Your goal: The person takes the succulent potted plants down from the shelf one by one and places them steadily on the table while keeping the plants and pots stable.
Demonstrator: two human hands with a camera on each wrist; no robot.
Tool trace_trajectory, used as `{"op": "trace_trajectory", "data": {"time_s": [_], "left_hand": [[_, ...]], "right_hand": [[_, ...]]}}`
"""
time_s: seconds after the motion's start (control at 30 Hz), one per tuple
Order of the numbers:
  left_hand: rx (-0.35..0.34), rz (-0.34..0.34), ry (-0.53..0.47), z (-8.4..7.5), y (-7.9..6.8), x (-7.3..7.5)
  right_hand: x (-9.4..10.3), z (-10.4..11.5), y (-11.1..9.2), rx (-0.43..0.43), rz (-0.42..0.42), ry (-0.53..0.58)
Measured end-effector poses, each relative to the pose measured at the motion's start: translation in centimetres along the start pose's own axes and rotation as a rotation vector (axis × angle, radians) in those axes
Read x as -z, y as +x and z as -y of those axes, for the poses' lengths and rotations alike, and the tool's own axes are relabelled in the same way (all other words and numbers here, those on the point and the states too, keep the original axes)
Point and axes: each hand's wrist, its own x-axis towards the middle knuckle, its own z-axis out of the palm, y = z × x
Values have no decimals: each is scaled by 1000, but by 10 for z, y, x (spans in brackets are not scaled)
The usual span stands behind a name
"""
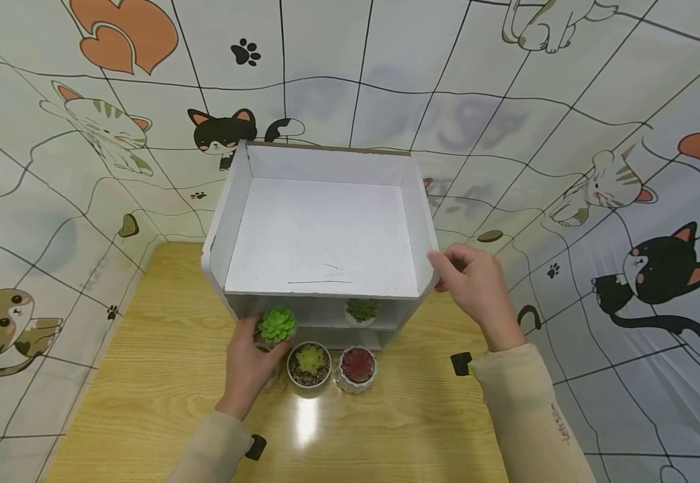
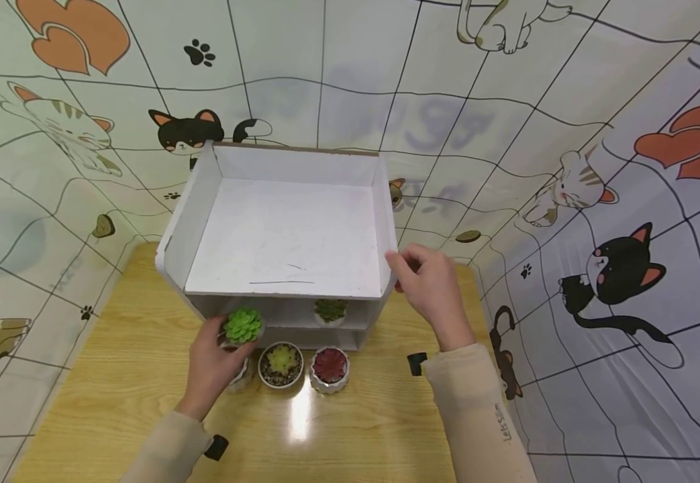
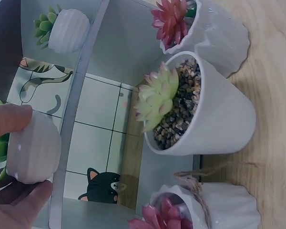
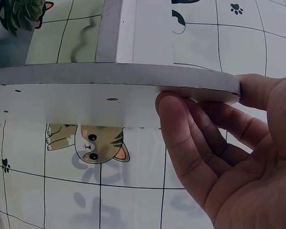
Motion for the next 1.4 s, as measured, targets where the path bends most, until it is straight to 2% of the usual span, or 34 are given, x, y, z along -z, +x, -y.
{"op": "trace_trajectory", "data": {"time_s": [0.17, 0.47, 1.0, 1.2, 1.4], "left_hand": [[15, 2, -24, 2, -4, 4], [-1, -7, -18, 6, -10, 7], [17, -10, 37, 15, -25, 7], [52, -2, 38, 18, -31, 5], [107, 43, 23, 22, -38, 3]], "right_hand": [[0, 0, 0, 0, -1, 4], [0, -1, 1, 7, -4, 8], [-1, -2, 1, -7, -4, 23], [-1, -2, 1, -10, -5, 15], [-1, -3, 2, -11, -6, 15]]}}
